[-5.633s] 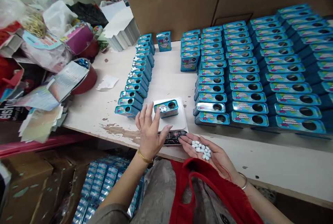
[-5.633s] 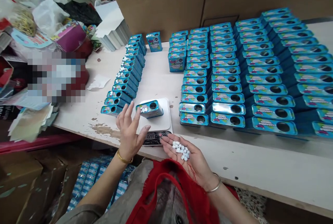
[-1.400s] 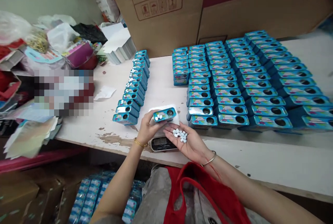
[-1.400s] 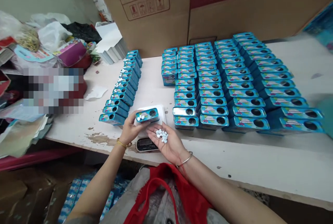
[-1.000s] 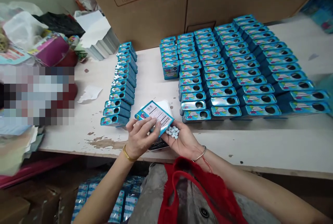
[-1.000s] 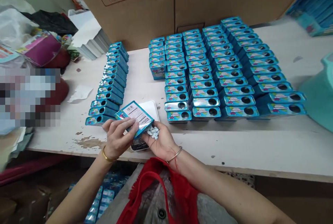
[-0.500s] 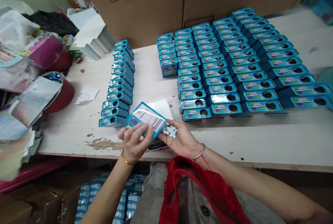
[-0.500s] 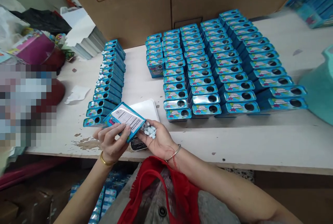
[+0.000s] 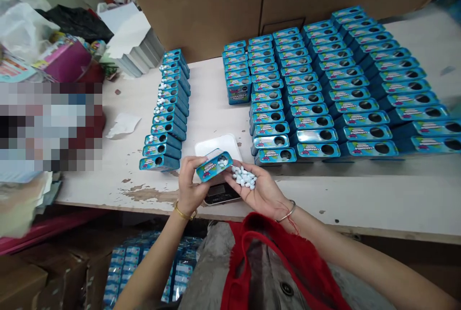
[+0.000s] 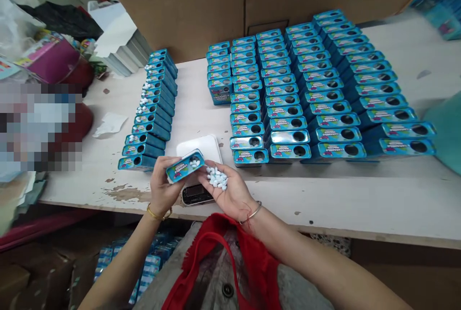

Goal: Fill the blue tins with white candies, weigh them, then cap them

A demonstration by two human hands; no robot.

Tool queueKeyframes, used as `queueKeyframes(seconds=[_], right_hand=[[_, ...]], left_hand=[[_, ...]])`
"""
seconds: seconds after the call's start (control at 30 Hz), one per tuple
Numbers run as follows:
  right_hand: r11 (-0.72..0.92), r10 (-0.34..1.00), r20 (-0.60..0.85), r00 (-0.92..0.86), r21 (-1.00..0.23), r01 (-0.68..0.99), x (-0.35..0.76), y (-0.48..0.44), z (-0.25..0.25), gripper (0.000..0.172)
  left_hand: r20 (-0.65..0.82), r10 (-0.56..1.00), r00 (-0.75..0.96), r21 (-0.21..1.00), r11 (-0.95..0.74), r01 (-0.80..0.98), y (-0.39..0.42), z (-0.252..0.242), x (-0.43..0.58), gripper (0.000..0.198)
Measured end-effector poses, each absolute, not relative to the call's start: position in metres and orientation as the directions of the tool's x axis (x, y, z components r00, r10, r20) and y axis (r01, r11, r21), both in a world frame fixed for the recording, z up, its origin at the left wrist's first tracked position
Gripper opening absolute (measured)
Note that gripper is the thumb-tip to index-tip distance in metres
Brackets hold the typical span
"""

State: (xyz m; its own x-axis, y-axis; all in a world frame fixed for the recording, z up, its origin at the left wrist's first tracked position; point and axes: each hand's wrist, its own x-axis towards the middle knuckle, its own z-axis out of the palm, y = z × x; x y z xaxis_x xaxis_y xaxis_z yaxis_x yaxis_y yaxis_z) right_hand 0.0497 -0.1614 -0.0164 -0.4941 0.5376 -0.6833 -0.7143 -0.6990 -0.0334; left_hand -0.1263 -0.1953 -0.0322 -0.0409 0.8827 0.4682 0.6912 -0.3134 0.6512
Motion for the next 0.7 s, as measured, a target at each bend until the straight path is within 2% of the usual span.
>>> queueKeyframes(seconds=[0.1, 0.27, 0.33, 0.4, 0.47, 0.5, 0.6, 0.7], right_hand=[[-0.732, 0.518, -0.708, -0.479, -0.077, -0.677, 0.061, -0.164, -0.015, 0.02], [-0.762, 0.481, -0.746, -0.46, -0.097, -0.641, 0.077, -0.173, -0.017, 0.025], [-0.772, 0.469, -0.749, -0.469, -0.09, -0.629, 0.082, -0.177, -0.018, 0.027], [-0.786, 0.451, -0.754, -0.477, -0.082, -0.613, 0.087, -0.182, -0.019, 0.029], [-0.801, 0.433, -0.755, -0.492, -0.071, -0.595, 0.09, -0.186, -0.021, 0.03], [-0.807, 0.428, -0.748, -0.507, -0.064, -0.587, 0.091, -0.188, -0.023, 0.029], [-0.805, 0.431, -0.724, -0.539, -0.038, -0.592, 0.093, -0.193, -0.03, 0.024], [-0.818, 0.4, -0.722, -0.565, -0.004, -0.575, 0.096, -0.197, -0.036, 0.019]], left_hand=[[0.382, 0.922, -0.069, 0.735, -0.258, 0.628, -0.185, -0.036, -0.128, 0.032], [0.303, 0.953, -0.012, 0.775, -0.238, 0.585, -0.172, -0.043, -0.139, 0.039], [0.312, 0.95, -0.019, 0.734, -0.228, 0.64, -0.174, -0.039, -0.141, 0.051], [0.419, 0.903, -0.091, 0.626, -0.215, 0.749, -0.183, -0.029, -0.137, 0.06], [0.536, 0.838, -0.102, 0.524, -0.235, 0.818, -0.196, -0.018, -0.123, 0.052], [0.546, 0.836, -0.048, 0.498, -0.278, 0.821, -0.204, -0.014, -0.113, 0.045], [0.366, 0.896, 0.252, 0.5, -0.418, 0.759, -0.226, -0.009, -0.076, 0.033], [0.182, 0.918, 0.351, 0.49, -0.395, 0.777, -0.238, -0.016, -0.043, 0.027]])
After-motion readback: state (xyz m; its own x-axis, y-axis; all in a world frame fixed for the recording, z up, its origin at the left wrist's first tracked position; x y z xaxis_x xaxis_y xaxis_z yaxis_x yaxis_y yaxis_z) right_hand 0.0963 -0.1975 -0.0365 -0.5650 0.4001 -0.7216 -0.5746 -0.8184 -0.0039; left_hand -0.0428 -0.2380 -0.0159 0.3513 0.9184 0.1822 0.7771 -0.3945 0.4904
